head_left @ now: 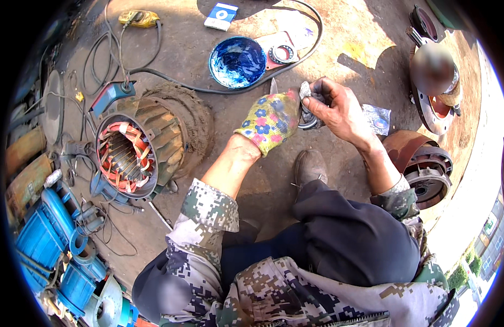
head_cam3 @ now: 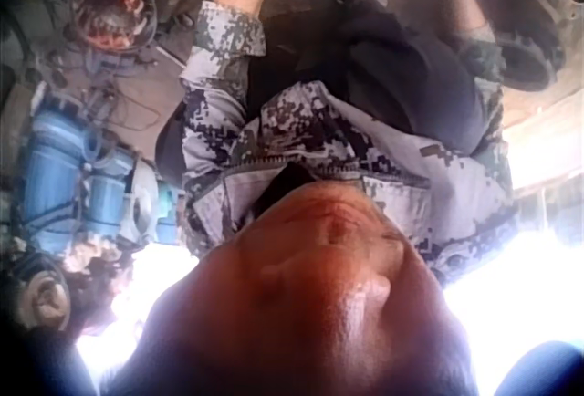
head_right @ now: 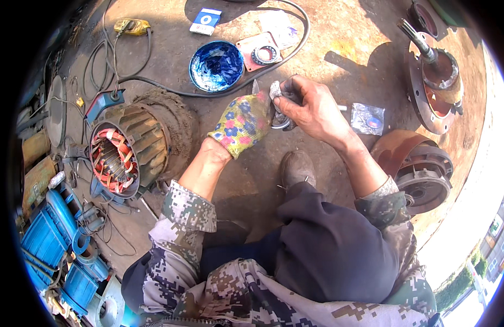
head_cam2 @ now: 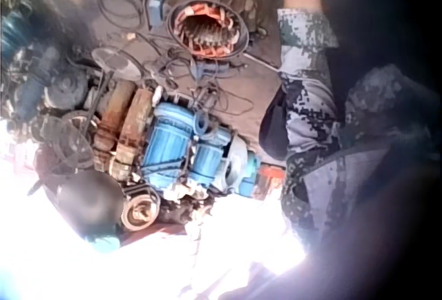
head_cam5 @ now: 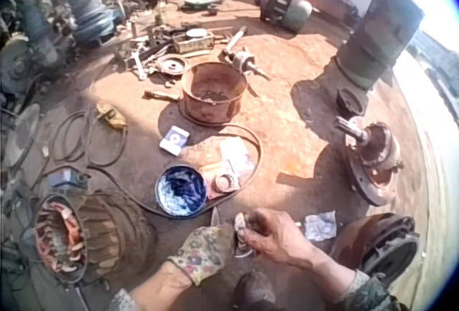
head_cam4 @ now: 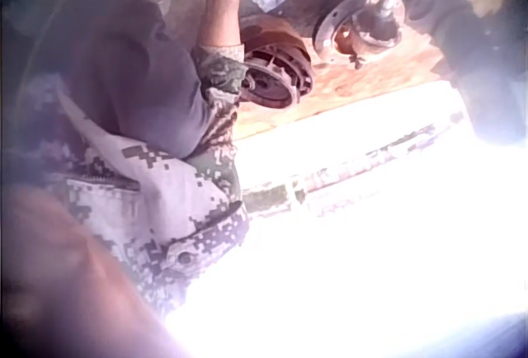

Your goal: The person is repairing a motor component. They use a hammer to tap a part into place, then apply blue grease to a bearing and install it into the motor housing.

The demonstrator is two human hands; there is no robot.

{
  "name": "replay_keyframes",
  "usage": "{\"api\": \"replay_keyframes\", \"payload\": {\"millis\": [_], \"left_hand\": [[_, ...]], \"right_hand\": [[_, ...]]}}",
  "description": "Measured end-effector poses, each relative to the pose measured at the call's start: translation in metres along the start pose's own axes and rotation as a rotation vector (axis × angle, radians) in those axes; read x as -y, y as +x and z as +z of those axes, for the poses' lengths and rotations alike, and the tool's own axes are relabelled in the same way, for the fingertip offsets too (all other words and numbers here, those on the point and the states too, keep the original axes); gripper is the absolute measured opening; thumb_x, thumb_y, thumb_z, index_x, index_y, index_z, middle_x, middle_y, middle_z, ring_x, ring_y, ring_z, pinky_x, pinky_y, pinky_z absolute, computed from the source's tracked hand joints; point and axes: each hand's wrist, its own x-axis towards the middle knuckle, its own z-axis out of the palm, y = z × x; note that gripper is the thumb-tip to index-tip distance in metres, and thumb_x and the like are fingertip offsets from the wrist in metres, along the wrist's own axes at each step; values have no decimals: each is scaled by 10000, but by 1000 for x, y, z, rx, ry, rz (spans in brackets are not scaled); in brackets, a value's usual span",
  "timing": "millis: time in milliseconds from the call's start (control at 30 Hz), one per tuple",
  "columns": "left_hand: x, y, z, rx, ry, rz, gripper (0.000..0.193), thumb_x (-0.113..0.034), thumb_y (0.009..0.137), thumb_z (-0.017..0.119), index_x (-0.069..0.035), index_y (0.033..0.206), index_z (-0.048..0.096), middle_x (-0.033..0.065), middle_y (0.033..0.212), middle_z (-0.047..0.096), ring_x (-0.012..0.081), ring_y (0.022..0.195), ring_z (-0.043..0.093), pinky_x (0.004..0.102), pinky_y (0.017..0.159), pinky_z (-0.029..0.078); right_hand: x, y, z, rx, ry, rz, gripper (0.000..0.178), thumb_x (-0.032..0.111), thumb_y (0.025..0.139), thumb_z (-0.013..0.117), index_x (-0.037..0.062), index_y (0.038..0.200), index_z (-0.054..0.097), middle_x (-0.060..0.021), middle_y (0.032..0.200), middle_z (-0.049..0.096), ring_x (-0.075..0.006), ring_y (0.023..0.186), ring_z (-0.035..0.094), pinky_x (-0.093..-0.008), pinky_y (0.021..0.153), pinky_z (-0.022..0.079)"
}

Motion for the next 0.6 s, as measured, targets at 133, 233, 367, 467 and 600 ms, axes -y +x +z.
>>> {"api": "replay_keyframes", "payload": {"millis": [133,233,367,467,600], "left_hand": [[-32,20,-3,-447,-668,-594,270,-167,963,663,62,1101,619,264,922,734,448,914,728,530,746,558],[-48,21,38,-399,-747,-854,318,-181,960,669,72,1140,599,286,949,726,468,924,721,526,737,558],[-29,9,15,49,-430,-528,277,-170,978,600,59,1132,627,269,943,735,451,903,729,523,740,575],[-3,-5,1,95,-104,-116,228,-181,991,558,-2,1065,679,199,887,751,397,841,744,509,717,580],[-31,16,-13,-310,-606,-544,290,-171,959,667,70,1116,625,266,917,731,441,876,733,511,733,568]], "right_hand": [[-16,6,32,-339,418,-79,262,140,1003,749,-24,1178,643,-11,924,692,-57,822,600,-259,695,521],[-28,2,47,-502,235,-167,246,144,983,755,-32,1128,662,-48,876,714,-77,767,627,-285,668,529],[-12,-2,15,-163,-82,-80,262,165,968,750,-45,1100,666,-116,846,720,-140,729,660,-338,650,533],[-9,3,8,88,3,36,252,161,980,743,-41,1107,662,-96,893,729,-127,773,659,-318,668,529],[-20,4,26,-250,425,-32,240,142,1011,734,-23,1165,651,-2,922,704,-61,812,615,-268,680,520]]}}
